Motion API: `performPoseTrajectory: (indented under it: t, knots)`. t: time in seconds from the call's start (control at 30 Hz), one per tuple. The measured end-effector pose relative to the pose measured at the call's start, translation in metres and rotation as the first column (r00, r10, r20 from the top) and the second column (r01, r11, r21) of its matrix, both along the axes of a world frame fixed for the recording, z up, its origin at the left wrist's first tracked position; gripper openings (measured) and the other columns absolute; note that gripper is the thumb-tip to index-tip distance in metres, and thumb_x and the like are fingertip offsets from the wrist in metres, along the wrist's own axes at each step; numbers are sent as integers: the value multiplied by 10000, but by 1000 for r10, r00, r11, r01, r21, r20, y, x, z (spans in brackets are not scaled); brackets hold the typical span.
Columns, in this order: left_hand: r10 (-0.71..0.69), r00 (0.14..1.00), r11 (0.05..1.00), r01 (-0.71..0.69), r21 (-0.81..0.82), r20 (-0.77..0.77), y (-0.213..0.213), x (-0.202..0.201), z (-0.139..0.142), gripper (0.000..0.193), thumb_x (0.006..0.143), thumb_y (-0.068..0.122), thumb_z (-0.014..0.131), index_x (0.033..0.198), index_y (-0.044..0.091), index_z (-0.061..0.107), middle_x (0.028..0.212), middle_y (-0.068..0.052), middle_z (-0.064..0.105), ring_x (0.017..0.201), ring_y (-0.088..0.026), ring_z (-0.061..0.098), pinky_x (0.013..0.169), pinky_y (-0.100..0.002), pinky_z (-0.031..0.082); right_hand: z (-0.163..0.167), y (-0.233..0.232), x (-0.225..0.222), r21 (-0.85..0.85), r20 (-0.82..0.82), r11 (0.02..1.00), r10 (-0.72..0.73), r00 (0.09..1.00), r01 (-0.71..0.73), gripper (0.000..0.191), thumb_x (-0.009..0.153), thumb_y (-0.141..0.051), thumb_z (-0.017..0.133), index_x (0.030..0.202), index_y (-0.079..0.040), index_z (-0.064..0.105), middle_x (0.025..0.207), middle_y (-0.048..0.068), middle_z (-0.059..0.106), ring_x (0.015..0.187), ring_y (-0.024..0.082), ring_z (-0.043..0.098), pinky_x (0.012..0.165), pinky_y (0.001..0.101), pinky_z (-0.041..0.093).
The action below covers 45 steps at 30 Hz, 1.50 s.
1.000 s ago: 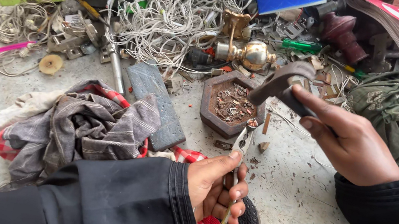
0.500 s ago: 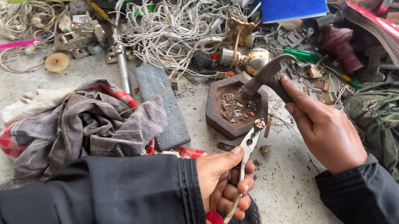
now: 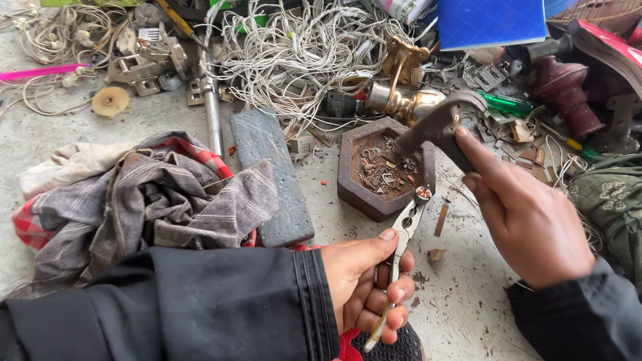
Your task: The person uses pliers and a hammer to crush and separate a small cylindrical electronic component on a cluttered workbench. They then manually separate the resulting fragments and place them into a hexagonal container.
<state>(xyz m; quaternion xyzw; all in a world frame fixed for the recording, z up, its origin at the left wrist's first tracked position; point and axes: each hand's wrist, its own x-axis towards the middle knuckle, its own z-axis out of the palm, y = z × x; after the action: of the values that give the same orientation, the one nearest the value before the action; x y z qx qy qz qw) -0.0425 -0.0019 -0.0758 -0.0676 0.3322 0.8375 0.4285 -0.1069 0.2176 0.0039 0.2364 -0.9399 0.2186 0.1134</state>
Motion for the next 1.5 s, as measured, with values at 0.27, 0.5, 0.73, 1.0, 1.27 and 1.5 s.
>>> performPoseTrajectory:
  t: [0.27,0.5,0.73,1.0,1.27,1.5]
  knots:
    - [-88,995,990,82,117,43,-17,-18,10,382,1135,432,381,1123,83,536,883,-37,614,778,-192,664,771,-342,595,-1,29,-10,-155,226,965,-176,958,214,376,991,-232,624,1336,-83,606,781,108,665,661,198,620,651,363,511]
    - [-78,997,996,79,50,-4,-17,-12,9,399,1157,430,373,1165,75,555,924,-44,626,796,-184,660,798,-332,589,-5,29,-2,-238,289,949,-136,947,209,364,997,-248,603,1281,-22,586,785,83,655,655,170,607,618,340,504]
    - [-86,993,988,74,134,82,-18,-12,5,334,1141,406,401,1142,108,551,941,-59,653,820,-219,673,807,-374,591,15,37,3,-29,276,978,-190,942,206,401,981,-277,669,1319,-71,606,802,85,670,665,190,613,607,367,508]
    - [-66,995,994,59,87,79,-14,-10,6,363,1122,419,402,1143,99,573,927,-54,653,813,-212,672,803,-378,586,19,44,13,-68,236,984,-147,961,167,469,951,-267,660,1376,-78,603,853,66,696,653,184,631,572,339,517]
    - [-71,997,997,71,-7,-13,-6,-3,15,456,1122,491,386,1147,73,565,865,-40,604,772,-191,653,780,-360,587,29,43,21,73,240,981,-192,952,180,468,922,-345,709,1331,-125,656,692,97,703,578,203,615,531,372,493]
    - [-74,996,997,72,35,49,-2,-1,10,431,1119,489,406,1145,85,555,851,-43,600,750,-202,649,746,-353,585,37,41,27,2,138,993,-118,983,119,452,884,-322,688,1270,-88,658,850,146,740,676,275,725,597,399,540]
